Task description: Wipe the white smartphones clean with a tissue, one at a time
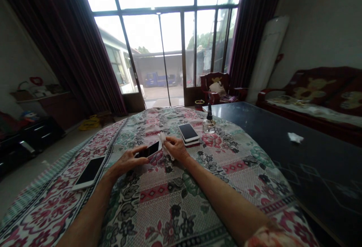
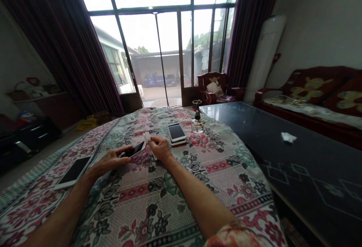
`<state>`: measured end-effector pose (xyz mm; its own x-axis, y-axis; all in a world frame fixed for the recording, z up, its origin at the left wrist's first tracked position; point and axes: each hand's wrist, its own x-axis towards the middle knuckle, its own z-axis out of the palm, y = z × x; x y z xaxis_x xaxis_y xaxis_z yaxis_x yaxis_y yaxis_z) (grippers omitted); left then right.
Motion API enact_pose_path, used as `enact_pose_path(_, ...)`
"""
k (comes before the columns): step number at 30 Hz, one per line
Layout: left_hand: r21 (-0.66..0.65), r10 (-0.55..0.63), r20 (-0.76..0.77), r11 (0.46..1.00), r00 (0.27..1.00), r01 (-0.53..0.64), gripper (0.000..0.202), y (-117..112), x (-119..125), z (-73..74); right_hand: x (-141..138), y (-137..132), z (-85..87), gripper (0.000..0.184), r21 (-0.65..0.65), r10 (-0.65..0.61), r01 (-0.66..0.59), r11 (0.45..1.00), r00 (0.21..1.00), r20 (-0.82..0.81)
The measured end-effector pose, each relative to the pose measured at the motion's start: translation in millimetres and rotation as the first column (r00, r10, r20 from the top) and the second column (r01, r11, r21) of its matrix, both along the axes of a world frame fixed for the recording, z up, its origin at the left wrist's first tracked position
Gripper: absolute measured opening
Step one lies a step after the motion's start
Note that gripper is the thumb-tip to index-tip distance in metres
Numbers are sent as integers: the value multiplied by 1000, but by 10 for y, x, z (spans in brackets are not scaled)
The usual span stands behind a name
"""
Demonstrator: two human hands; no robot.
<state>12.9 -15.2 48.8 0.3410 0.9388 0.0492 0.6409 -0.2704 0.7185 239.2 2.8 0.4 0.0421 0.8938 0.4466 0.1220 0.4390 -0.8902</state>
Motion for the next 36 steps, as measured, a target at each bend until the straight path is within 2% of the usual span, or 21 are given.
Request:
enact_pose_path(2, -35, -28, 39, 999, 999, 29, 67, 9, -33, -19, 25, 63, 35, 27, -113, 109, -126, 985, 983, -145)
enact_pose_path(4, -63, -52, 79, 996, 996, 57, 68, 23, -72, -42, 41, 79, 91, 30, -177, 213, -267, 947, 938, -273)
enact_pose_path(6, -93, -69, 109, 993, 992, 79, 68, 42, -106, -58, 49, 67, 147, 29, -186, 278, -356, 916, 895, -348)
enact_pose_path(8, -119, -75, 127, 989, 989, 90, 68, 75, -126, -65, 50, 54, 185, 27, -185, 294, -384, 905, 876, -382)
enact_pose_path(13, -149, -87, 75, 984, 993, 98, 69, 236, -132, -48, 57, 105, 195, 25, -182, 274, -362, 914, 883, -381)
enact_pose_path(19, -43, -136, -25, 990, 990, 134, 68, 386, -119, -34, 98, 200, 166, 23, -128, 283, -323, 938, 923, -261)
enact_pose_path(22, 1, -143, -29, 990, 989, 143, 67, 405, -130, -61, 72, 234, 96, 24, -112, 232, -262, 959, 945, -230)
enact_pose_path(26, -5, -174, -34, 985, 984, 174, 68, 409, -160, -94, 15, 244, 27, 26, -72, 157, -173, 982, 970, -187)
enact_pose_path(31, -38, -155, -1, 987, 988, 155, 64, 393, -175, -87, -9, 99, 140, 21, 103, 114, -109, 989, 993, -36)
enact_pose_path(36, -51, -152, 70, 986, 986, 156, 64, 355, -179, -45, -81, -108, 296, 18, 220, 141, -148, 964, 989, 49)
